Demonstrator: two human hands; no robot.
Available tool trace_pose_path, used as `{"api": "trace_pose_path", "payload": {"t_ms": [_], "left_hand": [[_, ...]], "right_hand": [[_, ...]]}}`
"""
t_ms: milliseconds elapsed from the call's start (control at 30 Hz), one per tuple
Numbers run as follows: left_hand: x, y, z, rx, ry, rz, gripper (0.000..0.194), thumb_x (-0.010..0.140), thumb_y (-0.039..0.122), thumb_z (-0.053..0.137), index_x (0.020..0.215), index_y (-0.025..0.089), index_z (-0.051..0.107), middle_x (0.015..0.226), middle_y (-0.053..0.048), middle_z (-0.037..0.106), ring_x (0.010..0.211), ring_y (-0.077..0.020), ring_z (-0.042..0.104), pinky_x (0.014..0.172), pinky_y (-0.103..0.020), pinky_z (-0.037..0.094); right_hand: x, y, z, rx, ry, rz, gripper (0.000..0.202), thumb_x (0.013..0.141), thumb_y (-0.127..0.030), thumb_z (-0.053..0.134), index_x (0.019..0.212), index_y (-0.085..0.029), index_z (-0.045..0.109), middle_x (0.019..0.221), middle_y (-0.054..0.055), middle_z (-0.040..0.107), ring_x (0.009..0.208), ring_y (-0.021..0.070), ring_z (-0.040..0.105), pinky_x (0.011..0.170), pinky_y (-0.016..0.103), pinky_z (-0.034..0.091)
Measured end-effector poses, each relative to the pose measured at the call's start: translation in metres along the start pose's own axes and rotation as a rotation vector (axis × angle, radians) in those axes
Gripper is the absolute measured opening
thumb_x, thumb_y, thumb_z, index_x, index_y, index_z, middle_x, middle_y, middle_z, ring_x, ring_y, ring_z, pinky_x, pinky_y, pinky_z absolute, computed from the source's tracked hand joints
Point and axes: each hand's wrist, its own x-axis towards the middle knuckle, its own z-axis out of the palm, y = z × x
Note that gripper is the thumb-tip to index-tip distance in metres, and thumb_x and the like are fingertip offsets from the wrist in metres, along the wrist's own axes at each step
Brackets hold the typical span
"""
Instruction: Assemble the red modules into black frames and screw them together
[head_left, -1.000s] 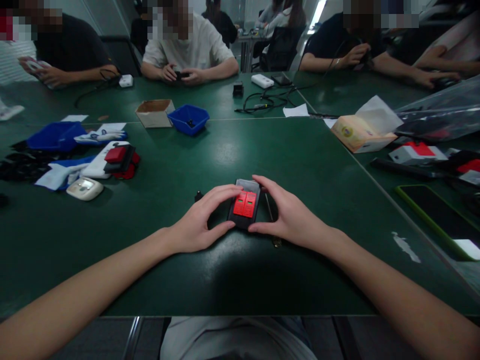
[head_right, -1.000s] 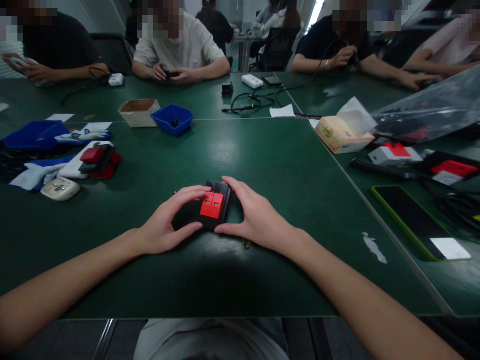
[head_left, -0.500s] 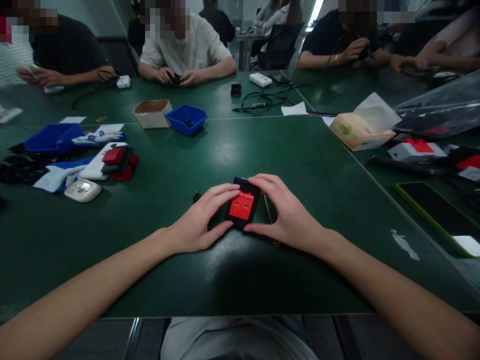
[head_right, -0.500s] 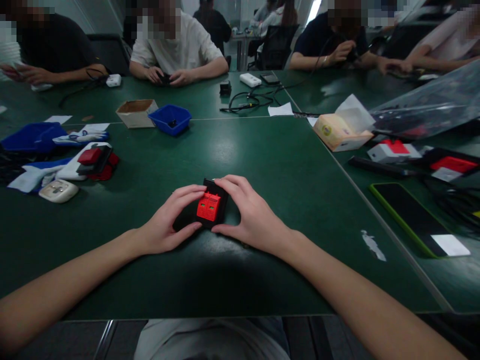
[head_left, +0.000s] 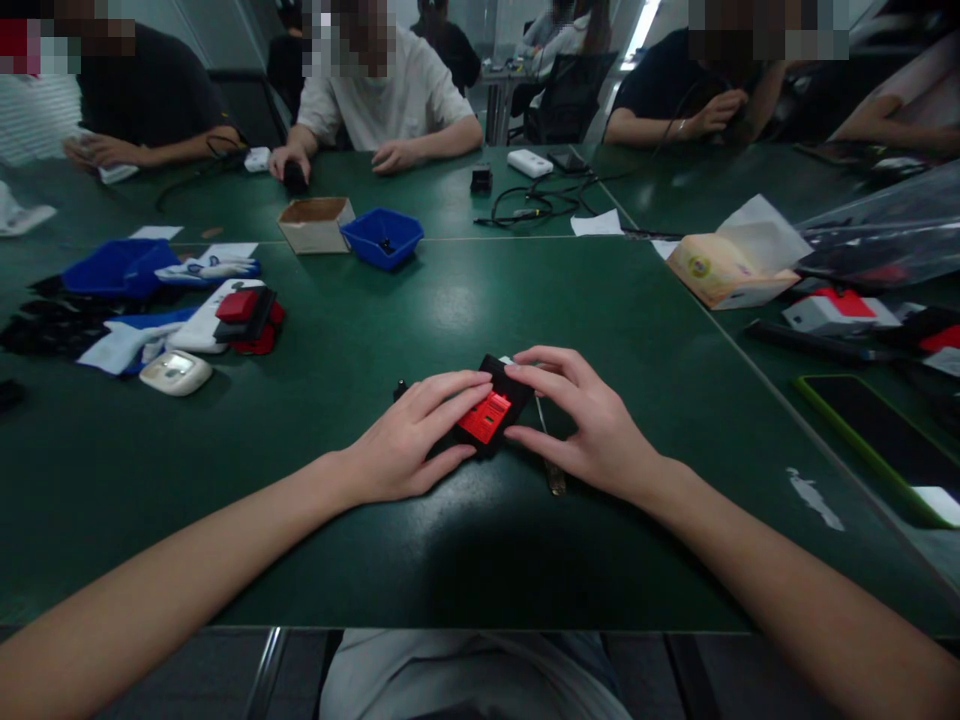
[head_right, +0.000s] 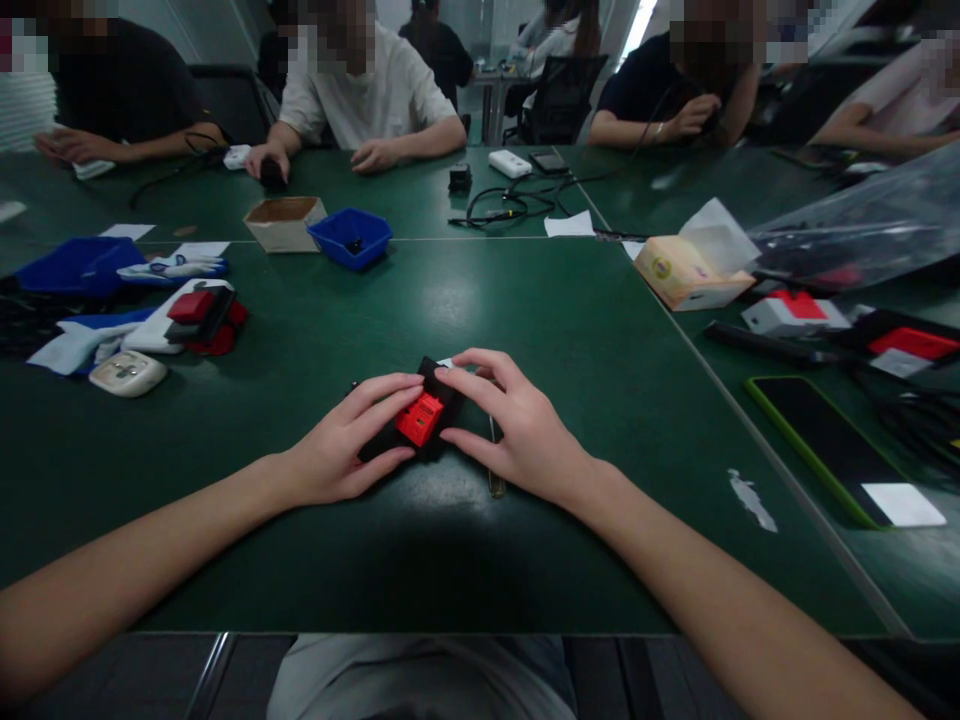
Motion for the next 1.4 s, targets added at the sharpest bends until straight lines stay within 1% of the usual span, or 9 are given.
{"api": "trace_pose_path", "payload": {"t_ms": [233, 333, 467, 600, 800, 967, 1167, 1267, 1400], "left_hand": [[0.000, 0.001, 0.000, 0.014, -0.003, 0.002, 0.078, 0.097, 0.027, 0.064, 0.163, 0.023, 0.024, 0.156, -0.020, 0.045, 0.143, -0.0349, 0.048, 0.116, -0.054, 0.047], [-0.001, 0.000, 0.000, 0.012, 0.007, -0.010, 0.079, 0.097, 0.027, 0.064, 0.164, 0.024, 0.023, 0.157, -0.020, 0.043, 0.144, -0.0352, 0.046, 0.117, -0.054, 0.047], [-0.001, -0.003, 0.001, -0.038, 0.025, -0.051, 0.075, 0.099, 0.023, 0.060, 0.164, 0.023, 0.023, 0.156, -0.020, 0.044, 0.144, -0.0330, 0.047, 0.118, -0.053, 0.046], [-0.001, -0.006, 0.002, -0.081, 0.038, -0.098, 0.068, 0.100, 0.020, 0.057, 0.162, 0.025, 0.028, 0.155, -0.017, 0.046, 0.143, -0.0311, 0.048, 0.120, -0.052, 0.045], [0.000, -0.006, 0.003, -0.084, 0.048, -0.148, 0.058, 0.102, 0.017, 0.052, 0.158, 0.023, 0.037, 0.153, -0.016, 0.049, 0.143, -0.0290, 0.050, 0.120, -0.050, 0.045], [0.000, -0.007, 0.003, -0.076, 0.048, -0.170, 0.056, 0.102, 0.017, 0.052, 0.156, 0.022, 0.040, 0.155, -0.016, 0.050, 0.146, -0.0294, 0.047, 0.121, -0.052, 0.043], [0.000, -0.009, 0.003, -0.084, 0.081, -0.191, 0.051, 0.101, 0.015, 0.052, 0.151, 0.019, 0.046, 0.155, -0.016, 0.050, 0.146, -0.0276, 0.048, 0.122, -0.051, 0.043], [0.000, -0.008, 0.004, -0.084, 0.063, -0.196, 0.050, 0.100, 0.015, 0.053, 0.149, 0.018, 0.048, 0.154, -0.017, 0.050, 0.145, -0.0287, 0.048, 0.121, -0.052, 0.043], [0.000, -0.007, 0.003, -0.092, 0.044, -0.174, 0.056, 0.097, 0.017, 0.057, 0.151, 0.019, 0.043, 0.154, -0.018, 0.049, 0.144, -0.0307, 0.048, 0.119, -0.054, 0.044]], "right_hand": [[-0.001, 0.002, 0.000, -0.007, 0.010, -0.019, 0.056, 0.095, -0.032, 0.069, 0.147, -0.028, 0.049, 0.137, 0.015, 0.057, 0.127, 0.0320, 0.059, 0.103, 0.053, 0.058], [-0.002, 0.000, 0.000, 0.010, 0.008, -0.039, 0.053, 0.095, -0.028, 0.068, 0.145, -0.027, 0.051, 0.134, 0.015, 0.059, 0.124, 0.0300, 0.061, 0.099, 0.050, 0.061], [-0.002, -0.005, 0.000, 0.024, 0.012, -0.089, 0.047, 0.096, -0.021, 0.064, 0.142, -0.026, 0.052, 0.132, 0.014, 0.060, 0.122, 0.0276, 0.063, 0.096, 0.045, 0.063], [-0.002, -0.007, -0.001, 0.018, 0.007, -0.097, 0.046, 0.096, -0.020, 0.062, 0.141, -0.028, 0.054, 0.132, 0.013, 0.061, 0.122, 0.0282, 0.064, 0.095, 0.045, 0.063], [-0.001, -0.005, -0.001, 0.021, 0.029, -0.063, 0.050, 0.095, -0.012, 0.053, 0.142, -0.026, 0.051, 0.140, 0.014, 0.058, 0.129, 0.0291, 0.060, 0.106, 0.053, 0.056], [-0.001, -0.001, 0.004, 0.017, -0.019, 0.045, 0.056, 0.096, -0.018, 0.054, 0.150, -0.024, 0.043, 0.144, 0.015, 0.058, 0.135, 0.0319, 0.056, 0.112, 0.056, 0.051], [-0.003, 0.001, 0.008, 0.044, -0.032, 0.089, 0.054, 0.097, -0.029, 0.063, 0.147, -0.023, 0.045, 0.140, 0.015, 0.061, 0.123, 0.0298, 0.064, 0.098, 0.048, 0.060], [-0.004, 0.002, 0.010, 0.047, -0.041, 0.107, 0.053, 0.096, -0.030, 0.065, 0.145, -0.024, 0.046, 0.138, 0.014, 0.062, 0.119, 0.0301, 0.066, 0.095, 0.049, 0.061], [-0.006, 0.004, 0.012, 0.036, -0.035, 0.154, 0.065, 0.094, -0.032, 0.067, 0.152, -0.024, 0.039, 0.139, 0.015, 0.061, 0.107, 0.0286, 0.069, 0.092, 0.049, 0.062]]}}
